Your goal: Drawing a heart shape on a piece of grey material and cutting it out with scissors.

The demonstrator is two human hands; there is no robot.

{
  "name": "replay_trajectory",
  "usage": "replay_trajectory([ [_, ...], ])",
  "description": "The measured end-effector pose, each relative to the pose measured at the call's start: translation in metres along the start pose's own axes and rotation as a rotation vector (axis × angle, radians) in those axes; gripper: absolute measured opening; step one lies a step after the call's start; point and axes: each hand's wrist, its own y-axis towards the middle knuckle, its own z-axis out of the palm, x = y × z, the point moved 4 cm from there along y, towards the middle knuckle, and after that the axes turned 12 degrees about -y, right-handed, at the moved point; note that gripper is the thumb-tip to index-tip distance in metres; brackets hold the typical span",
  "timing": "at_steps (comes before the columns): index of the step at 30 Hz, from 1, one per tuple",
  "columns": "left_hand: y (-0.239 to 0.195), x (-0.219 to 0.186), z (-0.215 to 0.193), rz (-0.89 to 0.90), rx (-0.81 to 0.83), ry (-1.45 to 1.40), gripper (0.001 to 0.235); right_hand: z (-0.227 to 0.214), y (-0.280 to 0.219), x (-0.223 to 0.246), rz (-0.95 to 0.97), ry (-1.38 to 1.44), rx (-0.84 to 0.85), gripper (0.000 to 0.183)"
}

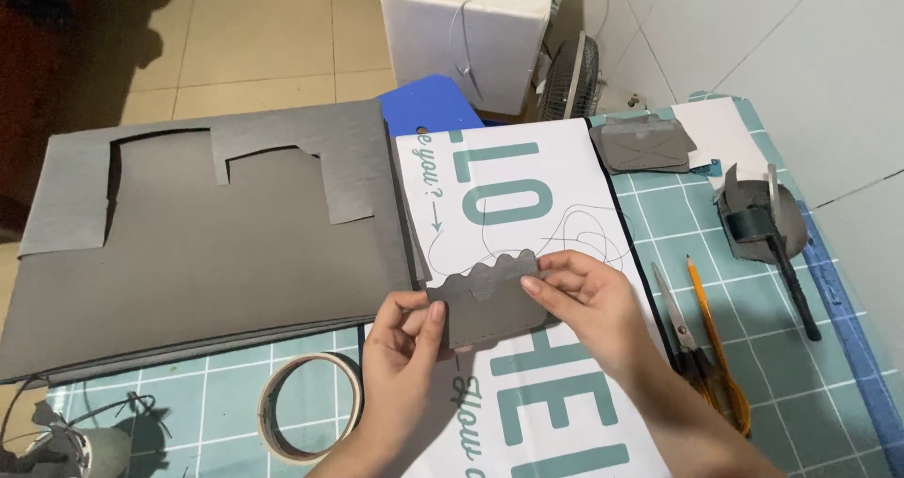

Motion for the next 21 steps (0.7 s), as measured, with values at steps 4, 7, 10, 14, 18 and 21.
replay_trajectory([
  [4,-0.002,-0.002,0.003,0.035,0.019,-0.080,0.018,-0.004,0.006,0.008,-0.031,-0.003,0.206,0.016],
  [7,-0.002,0.001,0.003,0.055,0.046,-0.097,0.017,-0.025,0.006,0.013,0.203,-0.393,0.120,0.041],
  [10,0.000,0.003,0.002,0.009,0.023,-0.110,0.021,-0.064,0.026,0.024,-0.069,-0.272,-0.189,0.023],
  [14,0.003,-0.003,0.004,0.028,0.092,-0.047,0.022,-0.151,0.115,0.012,-0.383,-1.005,-0.597,0.013],
  [18,0.001,-0.004,0.005,-0.003,0.093,-0.042,0.021,-0.183,0.187,0.025,-0.240,-1.191,-0.501,0.041],
  [21,-0.001,-0.006,0.009,-0.010,0.103,-0.059,0.020,-0.200,0.251,0.013,0.231,-1.715,-0.206,0.102],
])
